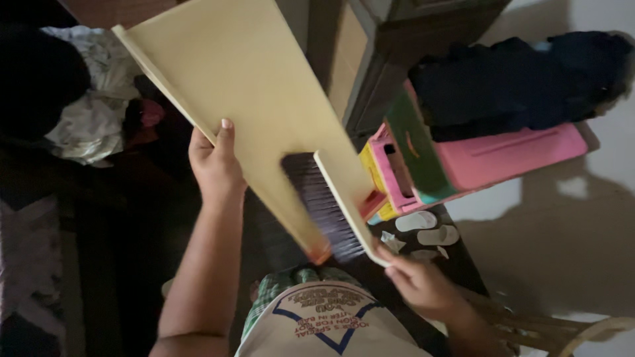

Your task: The person removes folded clothes from a pink plastic drawer, places them on top of the drawer unit, and then uses a brush to sweep the inside of the empty drawer. The drawer is then reinserted into the unit.

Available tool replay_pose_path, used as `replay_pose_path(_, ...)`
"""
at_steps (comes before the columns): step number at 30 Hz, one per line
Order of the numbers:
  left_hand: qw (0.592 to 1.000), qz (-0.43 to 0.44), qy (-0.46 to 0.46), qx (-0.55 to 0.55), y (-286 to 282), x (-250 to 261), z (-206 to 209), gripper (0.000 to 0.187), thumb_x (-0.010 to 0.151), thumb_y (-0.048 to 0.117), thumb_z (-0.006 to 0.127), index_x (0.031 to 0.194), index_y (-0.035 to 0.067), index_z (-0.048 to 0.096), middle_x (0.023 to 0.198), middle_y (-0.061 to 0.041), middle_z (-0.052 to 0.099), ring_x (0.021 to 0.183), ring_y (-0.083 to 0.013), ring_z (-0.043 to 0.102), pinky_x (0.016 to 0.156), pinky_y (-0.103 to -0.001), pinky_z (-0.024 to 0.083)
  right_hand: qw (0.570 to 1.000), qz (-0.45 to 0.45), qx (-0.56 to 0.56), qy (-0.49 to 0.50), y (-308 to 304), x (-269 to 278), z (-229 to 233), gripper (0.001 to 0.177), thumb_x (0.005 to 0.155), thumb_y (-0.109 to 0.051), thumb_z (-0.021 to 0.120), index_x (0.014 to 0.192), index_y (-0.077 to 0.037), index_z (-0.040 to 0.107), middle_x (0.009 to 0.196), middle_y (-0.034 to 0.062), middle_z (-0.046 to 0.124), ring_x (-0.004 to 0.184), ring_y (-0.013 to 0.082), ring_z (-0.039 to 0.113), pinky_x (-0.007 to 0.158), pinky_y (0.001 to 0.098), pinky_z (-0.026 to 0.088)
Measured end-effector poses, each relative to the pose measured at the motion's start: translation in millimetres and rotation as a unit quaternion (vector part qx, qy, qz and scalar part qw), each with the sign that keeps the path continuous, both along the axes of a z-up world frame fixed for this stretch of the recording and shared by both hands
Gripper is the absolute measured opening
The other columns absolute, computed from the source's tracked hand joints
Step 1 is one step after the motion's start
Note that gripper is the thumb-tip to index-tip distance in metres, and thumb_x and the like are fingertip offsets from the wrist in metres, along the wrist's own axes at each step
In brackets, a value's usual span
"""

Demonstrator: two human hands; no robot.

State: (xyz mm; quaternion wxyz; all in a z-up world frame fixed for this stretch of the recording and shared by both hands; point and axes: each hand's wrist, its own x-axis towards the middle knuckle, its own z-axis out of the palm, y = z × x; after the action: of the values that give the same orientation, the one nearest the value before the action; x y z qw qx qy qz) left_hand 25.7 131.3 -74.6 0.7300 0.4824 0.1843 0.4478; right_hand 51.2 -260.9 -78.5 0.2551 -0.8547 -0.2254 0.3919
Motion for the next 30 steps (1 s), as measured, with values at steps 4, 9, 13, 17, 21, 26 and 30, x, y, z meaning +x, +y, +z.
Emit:
replay_pose_path(4, 0.990, -0.032, 0.112, 0.077, 13, -5, -19, 0.019, 0.104, 0.007, 0.067, 0.122, -0.001, 0.065, 0.113, -0.006, 0.072, 0.101, -0.0129, 0.068, 0.091, -0.028, 0.055, 0.942, 0.020, 0.277, -0.191, -21, 13, 7, 0.054, 0.099, -0.008, 0.059, 0.151, -0.001, 0.048, 0.111, 0.0235, 0.073, 0.092, 0.0265, 0.073, 0.079, 0.0369, 0.055)
replay_pose_path(9, 0.951, -0.099, 0.240, 0.166, 2, -28, -22, 0.022, 0.105, 0.009, 0.066, 0.124, -0.002, 0.065, 0.115, -0.006, 0.072, 0.103, -0.0123, 0.066, 0.091, -0.027, 0.052, 0.939, -0.119, 0.213, -0.244, -50, 22, -7, 0.057, 0.095, -0.015, 0.063, 0.147, 0.001, 0.047, 0.101, 0.0271, 0.070, 0.088, 0.0341, 0.074, 0.076, 0.0386, 0.055)
replay_pose_path(13, 0.854, -0.085, 0.457, 0.234, -10, -38, -25, 0.025, 0.103, 0.014, 0.070, 0.119, -0.005, 0.067, 0.105, -0.014, 0.074, 0.093, -0.0191, 0.067, 0.083, -0.033, 0.052, 0.930, -0.222, 0.130, -0.263, -87, 32, -32, 0.054, 0.093, -0.018, 0.064, 0.145, -0.006, 0.055, 0.103, 0.0277, 0.070, 0.094, 0.0410, 0.071, 0.078, 0.0410, 0.056)
replay_pose_path(17, 0.905, -0.079, 0.374, 0.187, -2, -49, -34, 0.030, 0.101, 0.015, 0.068, 0.123, -0.005, 0.065, 0.112, -0.011, 0.073, 0.097, -0.0157, 0.068, 0.085, -0.030, 0.052, 0.884, -0.288, 0.174, -0.325, -129, 47, -92, 0.044, 0.098, -0.015, 0.061, 0.141, -0.004, 0.059, 0.111, 0.0267, 0.071, 0.099, 0.0397, 0.071, 0.083, 0.0428, 0.055)
replay_pose_path(21, 0.906, -0.074, 0.369, 0.196, -8, -63, -35, 0.032, 0.102, 0.017, 0.067, 0.126, -0.004, 0.065, 0.115, -0.010, 0.073, 0.099, -0.0139, 0.068, 0.087, -0.029, 0.051, 0.825, -0.154, 0.153, -0.522, -169, 91, -158, 0.044, 0.109, -0.009, 0.049, 0.151, -0.001, 0.045, 0.116, 0.0260, 0.067, 0.083, 0.0317, 0.067, 0.077, 0.0373, 0.055)
replay_pose_path(26, 0.863, -0.066, 0.431, 0.256, -32, -60, -43, 0.031, 0.100, 0.017, 0.069, 0.123, -0.004, 0.067, 0.109, -0.013, 0.074, 0.096, -0.0196, 0.068, 0.085, -0.034, 0.051, 0.822, -0.446, 0.202, -0.290, -167, 184, -231, 0.058, 0.102, -0.012, 0.047, 0.156, 0.003, 0.035, 0.122, 0.0255, 0.066, 0.105, 0.0349, 0.066, 0.090, 0.0423, 0.053)
replay_pose_path(30, 0.803, -0.085, 0.505, 0.304, -58, -53, -45, 0.031, 0.097, 0.018, 0.073, 0.118, -0.005, 0.069, 0.101, -0.015, 0.074, 0.091, -0.0223, 0.070, 0.080, -0.037, 0.052, 0.787, -0.498, 0.180, -0.315, -143, 263, -278, 0.072, 0.105, -0.012, 0.059, 0.150, 0.022, 0.015, 0.142, 0.0403, 0.048, 0.136, 0.0439, 0.052, 0.114, 0.0409, 0.040)
